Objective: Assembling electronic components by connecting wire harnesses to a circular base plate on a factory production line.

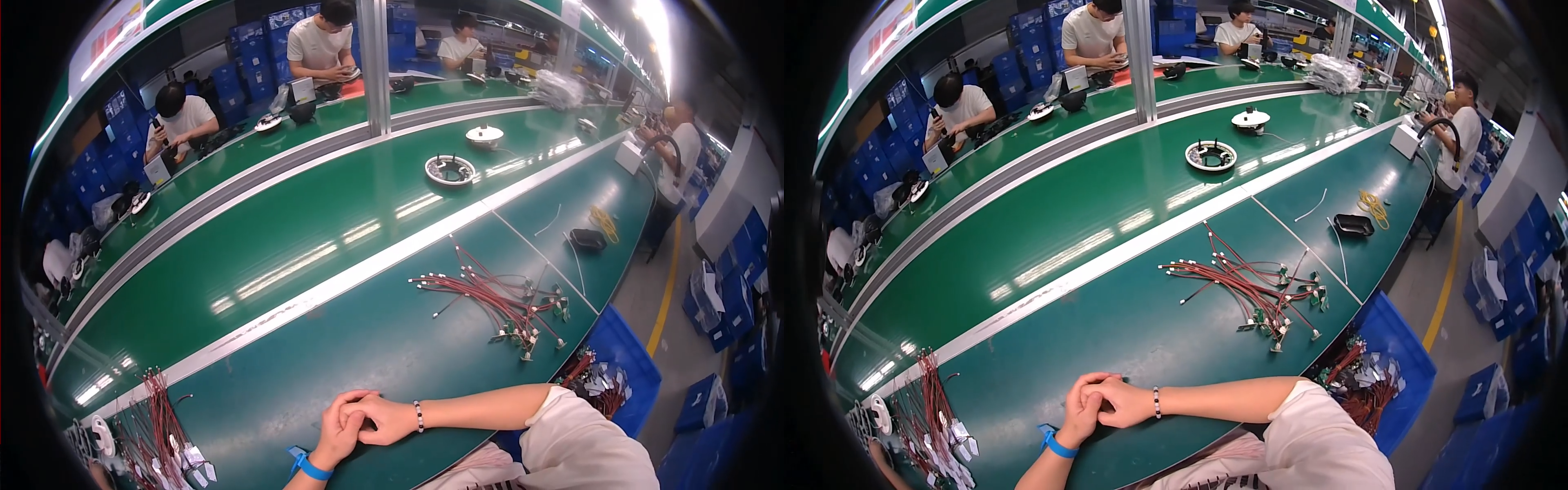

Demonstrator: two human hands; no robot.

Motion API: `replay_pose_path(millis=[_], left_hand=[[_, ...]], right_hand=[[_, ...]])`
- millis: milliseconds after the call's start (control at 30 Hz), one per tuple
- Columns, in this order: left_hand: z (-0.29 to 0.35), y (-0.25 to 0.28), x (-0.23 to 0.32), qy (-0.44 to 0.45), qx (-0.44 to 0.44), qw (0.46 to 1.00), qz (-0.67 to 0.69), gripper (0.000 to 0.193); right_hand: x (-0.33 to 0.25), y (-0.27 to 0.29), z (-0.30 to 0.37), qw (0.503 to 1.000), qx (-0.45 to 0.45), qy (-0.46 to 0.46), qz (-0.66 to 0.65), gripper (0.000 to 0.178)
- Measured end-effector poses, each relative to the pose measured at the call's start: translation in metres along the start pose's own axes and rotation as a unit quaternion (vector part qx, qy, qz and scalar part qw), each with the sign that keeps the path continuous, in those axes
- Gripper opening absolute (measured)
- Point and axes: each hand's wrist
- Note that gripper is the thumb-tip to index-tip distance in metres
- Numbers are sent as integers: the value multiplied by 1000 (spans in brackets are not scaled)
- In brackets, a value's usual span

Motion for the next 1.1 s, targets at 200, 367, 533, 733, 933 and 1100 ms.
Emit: replay_pose_path(millis=[200, 367, 533, 733, 933, 1100], left_hand=[[-1, -3, 1, -9, 17, 1000, -3, 33], [-1, -4, 6, -1, 32, 999, 0, 31], [1, 1, 7, 10, 5, 1000, -20, 35], [-4, 0, 7, 0, 5, 1000, -22, 35], [3, -4, 12, 1, 49, 998, -37, 27], [10, -4, 16, 48, 38, 996, -69, 30]], right_hand=[[0, 0, -1, 1000, 3, 15, 3, 9], [0, -1, 1, 1000, 8, 8, -3, 8], [6, -3, -1, 1000, 10, 17, 0, 7], [14, 0, 0, 999, 29, 29, 18, 6], [14, -7, -1, 1000, 2, 21, -21, 12], [38, -10, 0, 999, 22, 30, -10, 12]])
Point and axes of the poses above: each hand's wrist, its own z-axis away from the middle knuckle, its own y-axis out of the back of the hand, x = y × z, and after that the axes turned 13 degrees about -z, right-handed
